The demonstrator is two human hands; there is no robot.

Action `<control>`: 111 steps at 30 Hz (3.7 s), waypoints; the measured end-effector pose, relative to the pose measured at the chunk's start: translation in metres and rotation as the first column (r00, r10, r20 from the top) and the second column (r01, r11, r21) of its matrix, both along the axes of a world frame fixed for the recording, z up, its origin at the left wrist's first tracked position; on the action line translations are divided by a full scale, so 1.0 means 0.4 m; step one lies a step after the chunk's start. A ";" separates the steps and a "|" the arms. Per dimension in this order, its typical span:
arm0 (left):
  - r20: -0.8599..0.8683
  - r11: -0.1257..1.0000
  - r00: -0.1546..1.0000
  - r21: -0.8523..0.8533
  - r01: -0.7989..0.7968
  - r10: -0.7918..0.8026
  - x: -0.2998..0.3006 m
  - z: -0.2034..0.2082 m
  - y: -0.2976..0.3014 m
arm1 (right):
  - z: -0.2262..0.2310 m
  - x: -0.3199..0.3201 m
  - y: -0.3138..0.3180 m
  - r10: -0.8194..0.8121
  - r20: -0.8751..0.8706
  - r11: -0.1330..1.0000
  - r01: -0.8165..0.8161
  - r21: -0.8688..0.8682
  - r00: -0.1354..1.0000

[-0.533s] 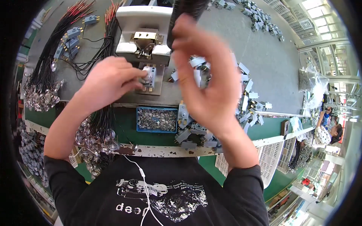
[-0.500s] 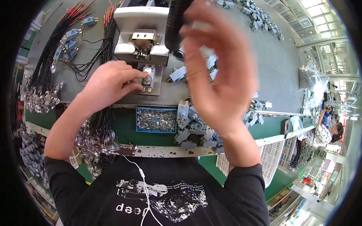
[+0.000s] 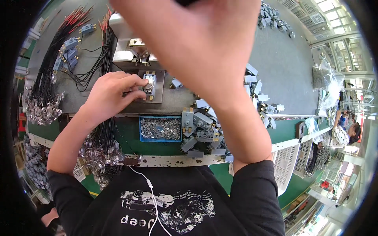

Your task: Assembling small industrial or electronic components at a factory workstation using a handheld power tool and wire harnesses.

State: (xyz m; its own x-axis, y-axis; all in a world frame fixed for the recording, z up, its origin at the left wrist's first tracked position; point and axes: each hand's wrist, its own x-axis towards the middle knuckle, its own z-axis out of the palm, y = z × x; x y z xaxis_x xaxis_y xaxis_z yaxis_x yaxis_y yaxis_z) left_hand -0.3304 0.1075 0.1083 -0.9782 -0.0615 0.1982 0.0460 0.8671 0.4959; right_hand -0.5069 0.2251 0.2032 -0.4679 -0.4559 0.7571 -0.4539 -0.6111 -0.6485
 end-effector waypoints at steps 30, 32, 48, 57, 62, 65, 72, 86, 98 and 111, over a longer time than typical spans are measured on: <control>0.027 0.999 1.000 0.031 -0.016 0.015 0.008 -0.027 -0.006 | -0.026 0.033 -0.166 0.106 -0.224 0.971 -0.150 -0.189 0.969; -0.023 0.998 0.999 0.055 -0.043 0.044 0.022 -0.044 -0.006 | 0.010 0.105 -0.082 0.009 0.272 0.984 -0.057 0.171 0.962; 0.044 0.990 0.998 0.133 -0.052 0.047 0.008 -0.020 -0.004 | -0.064 -0.021 -0.129 0.113 -0.337 0.920 -0.227 -0.320 0.935; 0.019 0.994 0.999 0.104 -0.045 0.043 0.010 -0.026 -0.003 | -0.103 -0.018 -0.146 0.081 -0.384 0.915 -0.221 -0.336 0.920; 0.003 0.994 0.999 0.103 -0.038 0.038 0.011 -0.028 0.000 | -0.092 0.015 -0.133 0.082 -0.430 0.920 -0.234 -0.316 0.899; -0.019 0.997 0.998 0.058 -0.057 0.058 0.011 -0.019 0.001 | -0.050 0.097 -0.073 0.032 0.256 0.968 -0.095 0.234 0.966; -0.020 0.995 0.999 0.097 -0.030 0.032 0.013 -0.027 -0.002 | -0.072 0.085 -0.098 0.147 0.322 0.967 -0.205 0.154 0.935; -0.007 0.976 0.999 0.216 -0.036 0.038 0.024 -0.051 0.007 | -0.103 0.114 -0.053 0.093 0.368 0.980 -0.149 0.129 0.925; 0.229 0.744 0.801 -0.297 0.598 -0.553 0.024 -0.067 0.145 | -0.095 0.014 0.058 -0.046 0.318 0.989 -0.001 0.145 0.947; 0.231 0.806 0.798 -0.082 0.586 -0.556 0.025 -0.061 0.149 | -0.005 0.070 -0.080 -0.126 0.159 0.992 0.127 -0.001 0.979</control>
